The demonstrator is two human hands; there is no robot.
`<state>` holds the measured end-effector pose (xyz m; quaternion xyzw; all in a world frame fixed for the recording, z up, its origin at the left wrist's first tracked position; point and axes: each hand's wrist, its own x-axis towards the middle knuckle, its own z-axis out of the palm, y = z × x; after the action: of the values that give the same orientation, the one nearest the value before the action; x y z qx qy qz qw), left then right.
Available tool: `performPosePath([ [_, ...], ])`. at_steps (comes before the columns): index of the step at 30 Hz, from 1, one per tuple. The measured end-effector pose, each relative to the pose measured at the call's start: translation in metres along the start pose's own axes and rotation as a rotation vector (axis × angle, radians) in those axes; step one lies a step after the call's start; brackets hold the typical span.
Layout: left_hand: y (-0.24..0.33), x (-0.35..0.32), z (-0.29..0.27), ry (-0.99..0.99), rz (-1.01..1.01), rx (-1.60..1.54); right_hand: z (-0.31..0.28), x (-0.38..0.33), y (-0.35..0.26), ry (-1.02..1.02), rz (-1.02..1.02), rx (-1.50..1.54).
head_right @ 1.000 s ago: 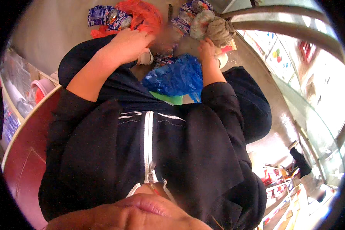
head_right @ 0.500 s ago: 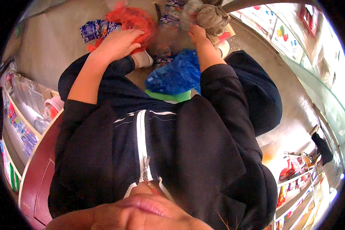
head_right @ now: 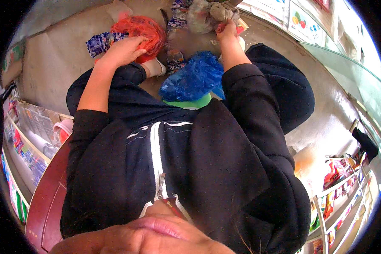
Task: The person sits on the floor and organizes various items, including a cloth, a plastic bag, and a package of snacks. They wipe the glass counter with the cloth, then place the cloth and other items into a plastic bag.
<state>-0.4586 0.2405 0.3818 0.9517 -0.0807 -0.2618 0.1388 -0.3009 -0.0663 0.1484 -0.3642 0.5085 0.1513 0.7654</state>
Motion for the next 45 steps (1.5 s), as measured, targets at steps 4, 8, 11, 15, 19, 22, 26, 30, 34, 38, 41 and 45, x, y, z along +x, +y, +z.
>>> performPosePath([
  [4,0.002,0.014,-0.001,-0.100,0.017,0.004,0.005,-0.032,-0.012,-0.069,-0.561,-0.138],
  [8,-0.011,0.006,0.016,-0.116,-0.081,0.017,0.042,-0.154,-0.017,-0.309,-0.589,-0.278],
  [11,-0.007,-0.005,0.022,-0.232,-0.152,0.024,0.062,-0.208,-0.030,-0.519,-0.522,-0.210],
  [15,-0.016,-0.005,0.094,-0.291,-0.057,-0.058,0.075,-0.300,-0.055,-0.755,-0.545,-0.196],
  [19,0.010,-0.003,0.106,-0.272,-0.071,-0.166,0.050,-0.342,-0.083,-0.819,-0.463,-0.046],
  [22,0.002,0.011,0.101,-0.051,-0.093,-0.228,0.018,-0.283,-0.069,-1.354,0.108,0.126],
  [26,-0.074,0.042,0.117,0.438,-0.359,-0.525,0.016,-0.267,-0.007,-1.057,0.456,0.038],
  [30,-0.109,0.042,0.122,0.558,-0.810,-0.542,0.022,-0.267,-0.012,-1.103,0.353,0.086],
  [34,-0.104,0.039,0.147,-0.092,-0.835,-0.374,0.033,-0.265,-0.023,-0.985,0.204,0.030],
  [38,-0.047,0.038,0.148,-0.220,-0.296,-0.076,0.035,-0.258,-0.013,-0.694,0.087,-0.105],
  [41,-0.033,0.029,0.150,-0.079,-0.163,0.060,0.038,-0.258,-0.006,-0.626,0.156,-0.149],
  [45,-0.029,0.032,0.156,0.046,-0.020,0.238,0.040,-0.251,-0.004,-0.659,0.156,-0.181],
])
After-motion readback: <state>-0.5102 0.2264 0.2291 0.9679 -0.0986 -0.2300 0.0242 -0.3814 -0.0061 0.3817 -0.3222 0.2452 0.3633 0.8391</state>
